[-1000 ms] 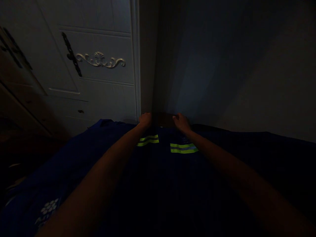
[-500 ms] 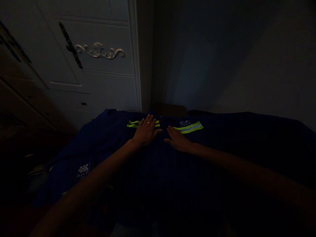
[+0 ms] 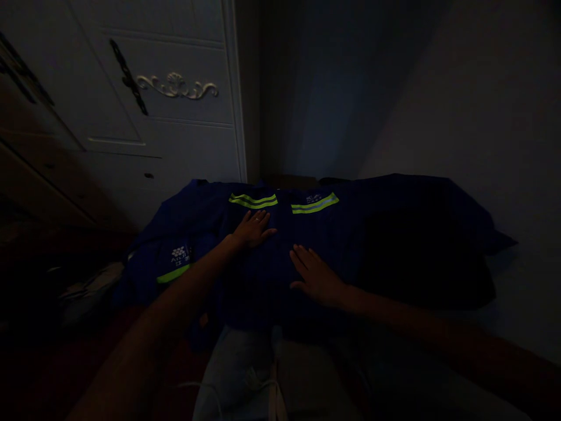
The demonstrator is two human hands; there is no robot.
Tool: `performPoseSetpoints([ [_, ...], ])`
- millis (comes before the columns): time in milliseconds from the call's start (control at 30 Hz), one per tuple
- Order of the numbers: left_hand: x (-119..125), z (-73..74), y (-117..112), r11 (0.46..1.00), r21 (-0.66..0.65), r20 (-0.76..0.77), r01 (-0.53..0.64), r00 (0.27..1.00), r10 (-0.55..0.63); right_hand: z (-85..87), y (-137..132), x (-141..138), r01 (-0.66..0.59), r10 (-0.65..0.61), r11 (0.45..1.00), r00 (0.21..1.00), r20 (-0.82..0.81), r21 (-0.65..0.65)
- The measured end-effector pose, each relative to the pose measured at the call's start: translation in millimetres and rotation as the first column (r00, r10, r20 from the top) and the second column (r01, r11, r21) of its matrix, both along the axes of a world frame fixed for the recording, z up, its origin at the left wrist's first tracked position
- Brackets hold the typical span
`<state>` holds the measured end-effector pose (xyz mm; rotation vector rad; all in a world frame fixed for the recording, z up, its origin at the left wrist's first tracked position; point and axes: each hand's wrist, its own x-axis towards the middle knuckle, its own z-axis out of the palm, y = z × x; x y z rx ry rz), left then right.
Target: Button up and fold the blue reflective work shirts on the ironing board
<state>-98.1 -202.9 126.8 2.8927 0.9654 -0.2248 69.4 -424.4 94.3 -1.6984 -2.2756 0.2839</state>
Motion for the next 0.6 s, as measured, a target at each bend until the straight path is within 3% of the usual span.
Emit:
performPoseSetpoints([
  [100,-1.3,3.7,0.3,1.000,-0.008,-0.019,0.015,1.000,-0.015,-5.9,-45.9,-5.7,-0.053,0.052,0.998,0.998,0.042,0.033],
  [167,-1.3,9.4,-3.0,1.000,-0.004,-0.036,-0.007,0.999,0.007,-8.9,-73.4,-7.3,-0.125,0.125,0.992,0.992,0.029,-0.029],
  [233,0.3,18.0,-13.1,0.998,0.028,-0.033,-0.063,0.997,0.063,-9.1,-95.7,-7.4,-0.236,0.231,0.963,0.972,-0.050,-0.130],
  [300,3.7,27.4,-32.4,0.988,0.082,0.050,-0.129,0.991,0.126,-4.9,-110.7,-5.3,-0.268,0.236,0.943,0.956,-0.173,-0.199],
  [367,8.6,34.0,-59.9,0.984,0.111,0.200,-0.138,0.973,0.114,3.4,-118.3,-0.7,-0.079,0.023,0.977,0.963,-0.269,-0.199],
  [400,11.5,35.1,-75.1,0.990,0.107,0.266,-0.097,0.962,0.065,8.2,-120.2,2.4,0.097,-0.151,0.977,0.942,-0.300,-0.189],
  [433,14.7,34.5,-89.8,0.996,0.091,0.300,-0.014,0.954,-0.015,12.5,-121.8,5.7,0.292,-0.339,0.938,0.884,-0.321,-0.185],
  [500,21.5,28.3,-114.3,0.985,0.053,0.300,0.165,0.938,-0.173,16.5,-125.7,11.2,0.615,-0.649,0.759,0.685,-0.330,-0.216],
  [533,24.8,23.3,-122.6,0.976,0.031,0.275,0.215,0.937,-0.215,14.9,-128.7,12.4,0.695,-0.738,0.672,0.599,-0.312,-0.256],
  [600,29.9,11.9,-130.3,0.977,0.000,0.213,0.213,0.955,-0.208,3.1,-135.7,10.4,0.736,-0.815,0.579,0.525,-0.244,-0.351],
])
